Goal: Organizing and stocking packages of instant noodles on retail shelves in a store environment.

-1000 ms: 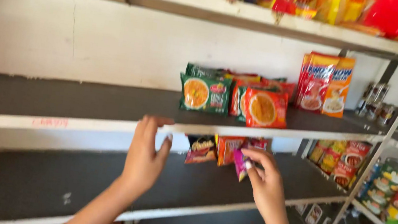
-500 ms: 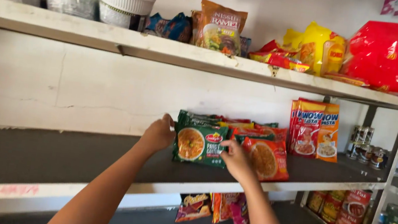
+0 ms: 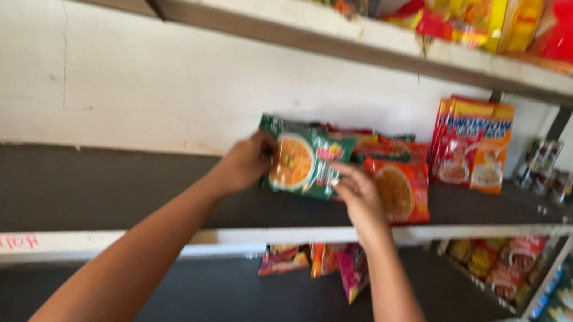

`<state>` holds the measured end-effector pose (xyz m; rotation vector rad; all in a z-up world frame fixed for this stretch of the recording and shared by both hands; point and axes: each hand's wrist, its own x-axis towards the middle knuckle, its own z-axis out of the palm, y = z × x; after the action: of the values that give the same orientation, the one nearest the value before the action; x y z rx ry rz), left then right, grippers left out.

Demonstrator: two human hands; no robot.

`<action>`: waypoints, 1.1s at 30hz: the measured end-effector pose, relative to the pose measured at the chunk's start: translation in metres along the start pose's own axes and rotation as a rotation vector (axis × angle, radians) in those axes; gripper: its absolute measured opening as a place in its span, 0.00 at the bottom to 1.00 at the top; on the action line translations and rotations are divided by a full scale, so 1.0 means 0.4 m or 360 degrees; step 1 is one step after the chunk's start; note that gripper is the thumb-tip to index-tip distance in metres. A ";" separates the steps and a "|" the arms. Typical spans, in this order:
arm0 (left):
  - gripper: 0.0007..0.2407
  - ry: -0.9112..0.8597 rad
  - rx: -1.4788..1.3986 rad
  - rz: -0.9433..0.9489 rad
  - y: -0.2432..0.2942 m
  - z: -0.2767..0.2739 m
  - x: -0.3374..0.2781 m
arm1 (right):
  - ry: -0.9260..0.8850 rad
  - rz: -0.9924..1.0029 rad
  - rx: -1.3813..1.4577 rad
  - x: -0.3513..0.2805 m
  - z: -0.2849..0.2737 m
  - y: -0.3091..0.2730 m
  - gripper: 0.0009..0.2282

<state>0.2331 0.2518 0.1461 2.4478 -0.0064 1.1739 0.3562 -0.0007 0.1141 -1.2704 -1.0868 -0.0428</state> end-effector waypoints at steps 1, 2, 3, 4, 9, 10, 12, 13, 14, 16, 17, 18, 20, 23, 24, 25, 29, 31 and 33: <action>0.12 -0.0028 -0.0010 -0.0017 0.040 -0.015 -0.018 | 0.0009 0.0033 0.0002 -0.032 0.002 -0.038 0.16; 0.11 0.0036 -0.0200 -0.0002 0.080 -0.032 -0.035 | 0.0032 -0.0028 0.0096 -0.062 0.004 -0.078 0.17; 0.12 0.0099 -0.0394 0.0009 0.121 -0.045 -0.051 | 0.0060 -0.0088 0.0185 -0.094 0.003 -0.118 0.18; 0.12 0.0071 -0.0408 -0.0010 0.160 -0.048 -0.073 | 0.0075 -0.0054 0.0182 -0.122 -0.004 -0.130 0.18; 0.13 0.0329 -0.0989 0.0173 0.312 -0.035 -0.240 | 0.0112 -0.0263 0.0312 -0.293 -0.015 -0.210 0.20; 0.13 0.0320 -0.0997 0.0133 0.360 -0.031 -0.290 | 0.0110 -0.0222 0.0313 -0.335 -0.015 -0.208 0.20; 0.13 0.0612 -0.0757 0.0027 0.460 -0.031 -0.379 | 0.0089 -0.0168 0.0529 -0.418 -0.015 -0.213 0.21; 0.13 0.0606 -0.0766 -0.0007 0.493 -0.020 -0.423 | 0.0086 -0.0133 0.0523 -0.462 -0.019 -0.204 0.21; 0.17 0.0670 -0.0979 -0.0165 0.527 -0.010 -0.469 | 0.0071 -0.0111 0.0548 -0.507 -0.022 -0.197 0.20; 0.22 0.0734 -0.1184 -0.0388 0.542 0.032 -0.576 | 0.0047 -0.0031 0.0578 -0.613 -0.017 -0.175 0.20; 0.11 0.0750 -0.0956 -0.0406 0.529 0.065 -0.621 | 0.0110 0.0049 0.0624 -0.657 -0.018 -0.168 0.20; 0.03 0.0760 -0.0727 -0.0422 0.518 0.096 -0.666 | 0.0173 0.0130 0.0669 -0.701 -0.021 -0.164 0.21; 0.03 0.0799 -0.0645 -0.0377 0.546 0.106 -0.759 | 0.0176 0.0239 0.0699 -0.778 -0.018 -0.143 0.21; 0.03 0.0849 -0.0349 -0.0374 0.580 0.102 -0.898 | 0.0145 0.0442 0.0726 -0.889 0.004 -0.123 0.19; 0.03 0.0855 -0.0153 -0.0395 0.590 0.097 -0.944 | 0.0121 0.0516 0.0713 -0.926 0.015 -0.119 0.18; 0.03 0.0868 -0.0131 -0.0431 0.588 0.103 -0.993 | 0.0088 0.0543 0.0723 -0.960 0.031 -0.133 0.18; 0.03 0.0825 0.0241 -0.0811 0.555 0.108 -1.145 | -0.0096 0.0615 0.0426 -1.046 0.088 -0.148 0.18; 0.03 0.0803 0.0338 -0.0923 0.546 0.101 -1.222 | -0.0180 0.0665 0.0341 -1.090 0.113 -0.144 0.18; 0.03 0.0742 0.0448 -0.0901 0.541 0.089 -1.286 | -0.0280 0.0807 0.0292 -1.115 0.142 -0.143 0.18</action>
<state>-0.1107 -0.0484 -0.1767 2.0998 0.9744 1.4949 0.0498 -0.2087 -0.1473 -1.3651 -0.8651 0.5479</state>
